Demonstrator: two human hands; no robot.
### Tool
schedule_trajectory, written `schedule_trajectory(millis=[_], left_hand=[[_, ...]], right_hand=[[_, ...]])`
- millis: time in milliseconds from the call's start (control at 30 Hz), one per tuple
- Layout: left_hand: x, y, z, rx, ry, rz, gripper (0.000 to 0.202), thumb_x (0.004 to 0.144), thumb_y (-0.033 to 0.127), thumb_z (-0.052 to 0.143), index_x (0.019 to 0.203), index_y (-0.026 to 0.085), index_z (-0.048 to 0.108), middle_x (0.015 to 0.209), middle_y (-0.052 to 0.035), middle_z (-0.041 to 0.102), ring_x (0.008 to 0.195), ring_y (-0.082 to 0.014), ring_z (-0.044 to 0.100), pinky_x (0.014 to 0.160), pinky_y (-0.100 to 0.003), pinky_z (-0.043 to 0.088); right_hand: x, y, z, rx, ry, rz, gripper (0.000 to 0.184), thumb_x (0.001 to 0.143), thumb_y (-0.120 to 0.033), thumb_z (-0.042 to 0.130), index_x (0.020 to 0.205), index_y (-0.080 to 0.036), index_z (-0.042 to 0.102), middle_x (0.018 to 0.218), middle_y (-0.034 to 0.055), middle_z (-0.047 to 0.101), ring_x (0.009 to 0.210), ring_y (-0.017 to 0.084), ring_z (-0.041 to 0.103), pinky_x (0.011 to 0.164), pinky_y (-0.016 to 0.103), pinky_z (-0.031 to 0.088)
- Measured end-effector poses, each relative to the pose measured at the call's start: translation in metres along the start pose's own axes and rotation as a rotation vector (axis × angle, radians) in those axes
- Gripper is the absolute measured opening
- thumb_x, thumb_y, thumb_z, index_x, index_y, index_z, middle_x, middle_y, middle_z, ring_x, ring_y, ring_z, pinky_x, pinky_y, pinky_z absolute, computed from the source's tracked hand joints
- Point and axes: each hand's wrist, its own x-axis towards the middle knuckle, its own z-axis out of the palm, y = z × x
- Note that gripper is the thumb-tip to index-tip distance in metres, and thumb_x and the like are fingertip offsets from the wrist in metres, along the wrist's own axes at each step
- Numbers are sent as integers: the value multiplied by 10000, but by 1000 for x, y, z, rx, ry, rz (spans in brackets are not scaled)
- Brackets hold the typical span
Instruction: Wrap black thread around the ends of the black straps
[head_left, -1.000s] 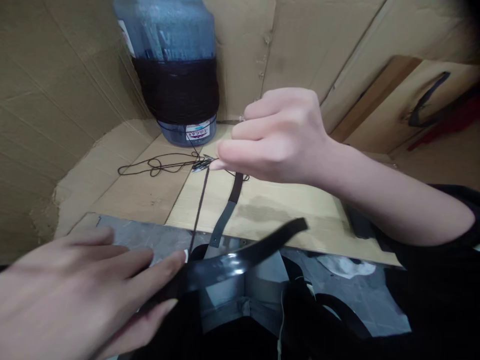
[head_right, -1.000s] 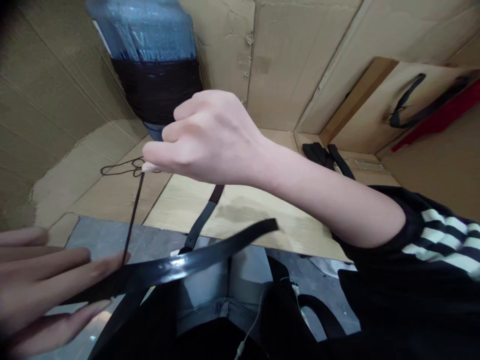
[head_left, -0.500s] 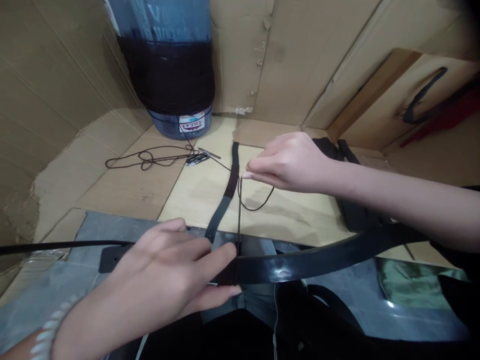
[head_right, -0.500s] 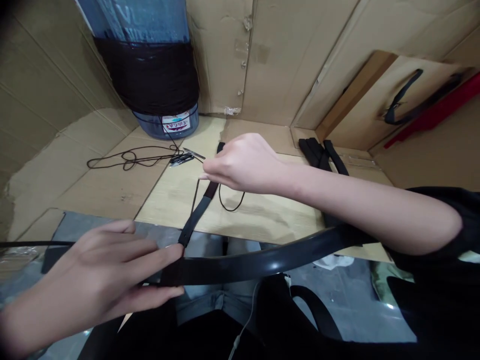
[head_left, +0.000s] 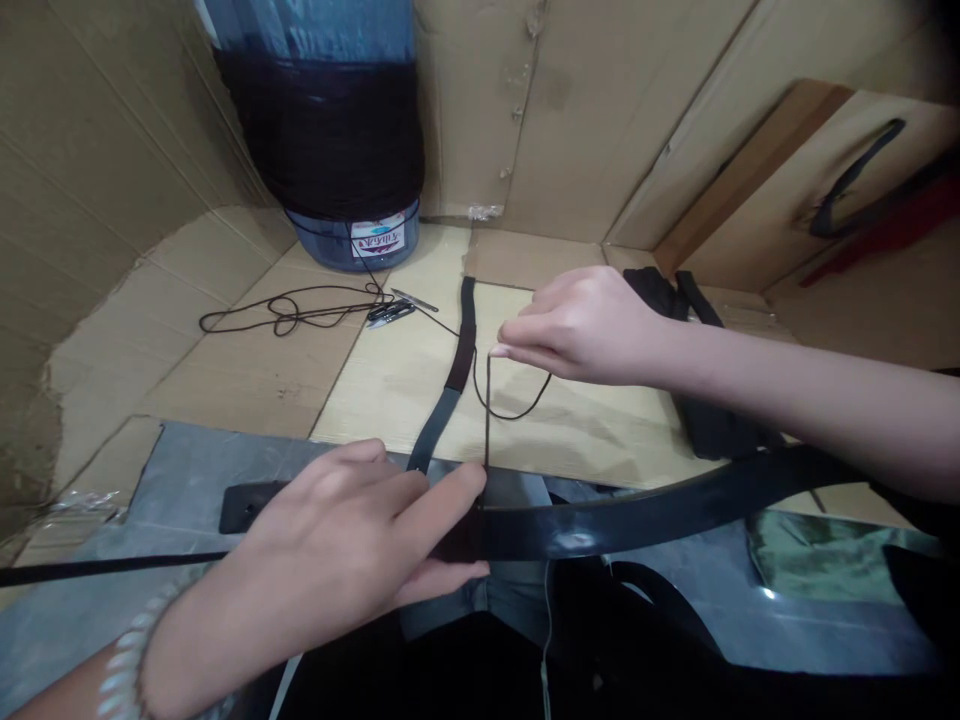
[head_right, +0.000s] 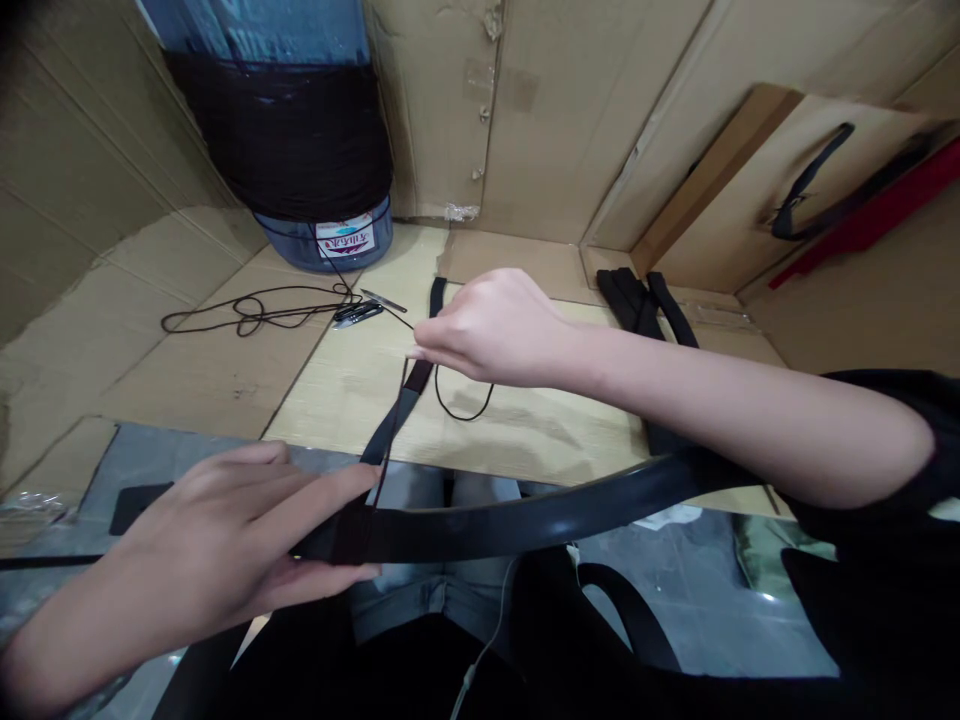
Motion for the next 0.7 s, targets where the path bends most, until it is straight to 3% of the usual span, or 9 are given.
schedule_trajectory(millis=[100,333,467,533,700], left_hand=[[1,-8,0,-43,12,38,502,911,488,500,1311,191,442,560,72,480,497,-120,448,554,-265,381],[7,-20,8,-286,85,46,459,912,485,501,1280,211,495,506,96,466,455,-76,423,531,-211,389],[13,-17,6,-373,124,-9,510,896,450,551,1323,194,440,473,104,410,465,-93,418,581,-230,408],[15,-14,5,-355,145,12,556,883,479,556,1338,195,411,519,90,447,486,-103,421,598,-247,416],[19,-12,7,-452,192,-11,513,883,466,565,1314,220,434,587,81,516,497,-82,444,559,-231,383]], right_hand=[[-11,7,3,69,-34,-23,518,999,-465,305,652,-153,531,533,-2,440,493,89,334,523,257,188],[-27,20,8,337,-119,-18,464,995,-422,382,681,-136,569,528,-19,428,484,61,381,520,215,250],[-19,19,12,457,14,38,406,977,-389,448,697,-129,585,531,-33,435,468,39,357,510,189,265],[-13,16,15,531,58,49,386,967,-375,474,685,-131,571,523,-45,406,466,31,334,507,174,266],[-7,6,31,671,111,124,434,962,-365,468,598,-132,429,526,-52,287,482,38,257,499,175,249]])
